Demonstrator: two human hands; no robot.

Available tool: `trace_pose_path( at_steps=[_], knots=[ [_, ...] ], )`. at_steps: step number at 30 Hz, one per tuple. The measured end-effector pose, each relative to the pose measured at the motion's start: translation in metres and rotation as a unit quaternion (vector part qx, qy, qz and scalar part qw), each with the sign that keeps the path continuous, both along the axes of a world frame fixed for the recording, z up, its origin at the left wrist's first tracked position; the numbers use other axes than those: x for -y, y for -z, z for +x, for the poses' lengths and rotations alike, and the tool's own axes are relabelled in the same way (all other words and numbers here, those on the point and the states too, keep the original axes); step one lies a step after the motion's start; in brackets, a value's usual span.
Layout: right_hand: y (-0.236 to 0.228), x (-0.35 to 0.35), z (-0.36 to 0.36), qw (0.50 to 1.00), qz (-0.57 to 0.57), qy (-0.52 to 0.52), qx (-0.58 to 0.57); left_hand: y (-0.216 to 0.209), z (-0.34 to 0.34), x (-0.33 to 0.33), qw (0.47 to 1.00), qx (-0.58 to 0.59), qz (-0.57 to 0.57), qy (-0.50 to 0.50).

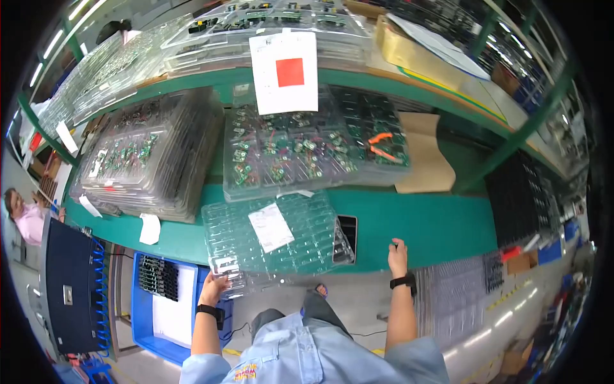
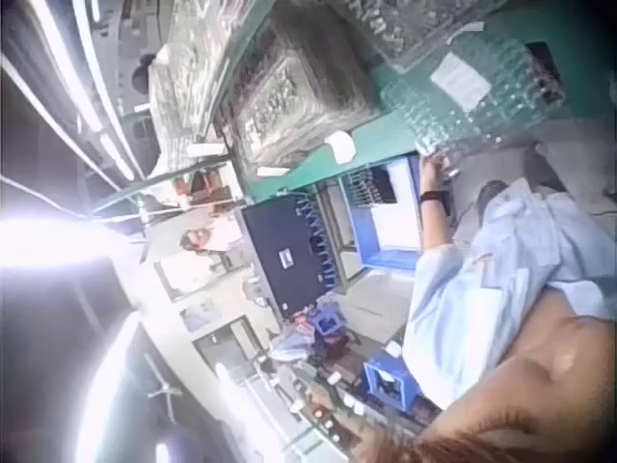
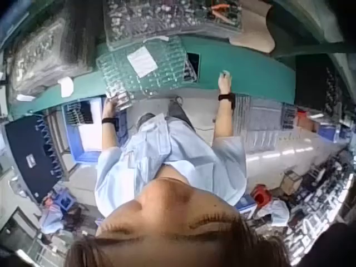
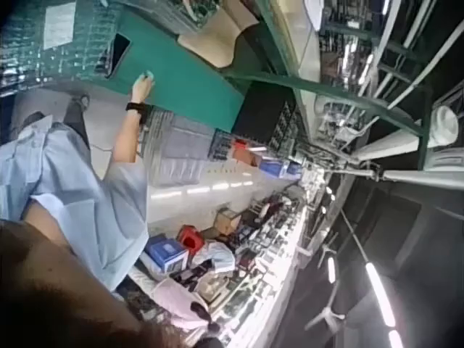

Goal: The person picks up circuit boards from a tray, turns them over, and places them into a larger plastic tray. After filling the tray, the person carries it to a storage area and stacks it on top of other trays.

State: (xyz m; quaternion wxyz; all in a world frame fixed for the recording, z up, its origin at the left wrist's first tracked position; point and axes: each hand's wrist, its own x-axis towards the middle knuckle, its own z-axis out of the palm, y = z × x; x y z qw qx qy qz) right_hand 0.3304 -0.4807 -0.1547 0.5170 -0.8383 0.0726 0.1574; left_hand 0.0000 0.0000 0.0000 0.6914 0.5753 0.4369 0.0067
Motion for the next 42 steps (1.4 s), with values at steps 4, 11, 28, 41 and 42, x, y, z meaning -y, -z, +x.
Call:
trace_pose_path(
  at_steps=[4, 11, 28, 41, 42],
  knots=[
    [-0.028, 0.108, 0.165, 0.961, -0.228, -0.046, 0.152, 0.112, 0.102, 0.117, 0.998, -0.024, -0.019, -0.047],
    [-0.14, 0.03, 0.159, 0.911, -0.17, -0.018, 0.375, 0.014, 0.178, 0.117, 0.791, -0.027, 0.612, 0.0],
    [-0.237, -0.24, 0.101, 0.82, -0.044, -0.368, 0.436, -0.063, 0.33, 0.085, 0.708, 0.091, 0.672, 0.194],
    [-0.2, -0.206, 0.026, 0.775, -0.027, -0.594, 0.214, -0.044, 0.212, 0.108, 0.768, 0.2, 0.506, 0.338],
    [-0.19, -0.205, 0.026, 0.776, -0.011, -0.606, 0.173, -0.034, 0.204, 0.109, 0.776, 0.182, 0.491, 0.352]
  ],
)
